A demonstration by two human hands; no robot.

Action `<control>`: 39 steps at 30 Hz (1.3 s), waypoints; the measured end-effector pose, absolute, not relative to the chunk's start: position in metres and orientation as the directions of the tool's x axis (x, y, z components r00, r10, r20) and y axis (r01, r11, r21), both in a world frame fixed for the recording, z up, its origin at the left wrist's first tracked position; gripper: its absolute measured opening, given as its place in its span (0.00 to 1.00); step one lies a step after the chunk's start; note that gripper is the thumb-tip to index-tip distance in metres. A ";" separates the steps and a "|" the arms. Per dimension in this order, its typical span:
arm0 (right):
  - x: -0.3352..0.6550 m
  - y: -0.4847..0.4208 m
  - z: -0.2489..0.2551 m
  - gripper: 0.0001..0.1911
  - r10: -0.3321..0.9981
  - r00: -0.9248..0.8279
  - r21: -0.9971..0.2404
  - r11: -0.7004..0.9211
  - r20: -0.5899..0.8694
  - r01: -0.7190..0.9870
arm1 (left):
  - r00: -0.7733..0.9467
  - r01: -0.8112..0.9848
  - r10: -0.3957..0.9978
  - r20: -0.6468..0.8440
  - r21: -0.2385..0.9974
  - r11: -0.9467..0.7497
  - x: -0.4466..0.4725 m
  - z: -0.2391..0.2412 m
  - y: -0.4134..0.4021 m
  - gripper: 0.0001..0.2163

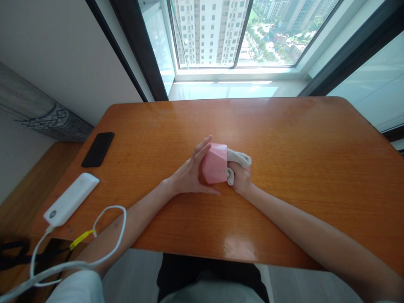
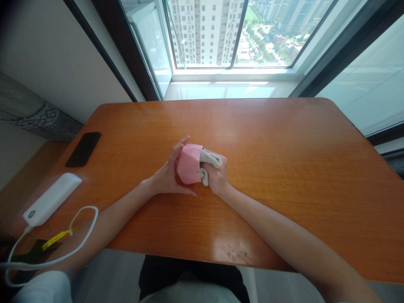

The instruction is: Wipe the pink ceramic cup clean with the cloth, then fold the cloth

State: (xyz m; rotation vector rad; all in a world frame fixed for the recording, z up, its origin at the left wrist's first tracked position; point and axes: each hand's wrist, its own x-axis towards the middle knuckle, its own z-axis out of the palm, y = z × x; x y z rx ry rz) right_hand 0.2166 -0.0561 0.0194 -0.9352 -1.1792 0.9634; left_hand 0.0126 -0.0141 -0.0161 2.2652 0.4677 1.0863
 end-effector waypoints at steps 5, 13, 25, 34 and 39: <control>0.215 -0.052 0.016 0.15 0.951 0.184 -0.957 0.270 0.248 -0.104 | 0.586 0.115 0.496 0.641 0.540 -0.834 0.016 -0.020 -0.014 0.55; 0.219 -0.060 0.017 0.11 0.929 0.059 -0.930 0.368 0.367 -0.010 | 0.584 0.093 0.682 0.440 0.798 -0.595 0.008 -0.007 -0.020 0.68; 0.215 -0.052 0.015 0.14 0.949 0.210 -0.955 0.264 0.233 -0.133 | 0.595 0.094 0.505 0.625 0.570 -0.816 0.016 -0.017 -0.013 0.60; 0.223 -0.061 0.019 0.11 0.848 -0.040 -0.848 0.529 0.528 0.035 | 0.597 0.119 0.678 0.430 0.788 -0.605 0.006 -0.005 -0.020 0.65; 0.221 -0.059 0.019 0.13 0.854 0.042 -0.854 0.519 0.518 -0.024 | 0.631 0.119 0.655 0.415 0.783 -0.610 0.007 -0.006 -0.019 0.70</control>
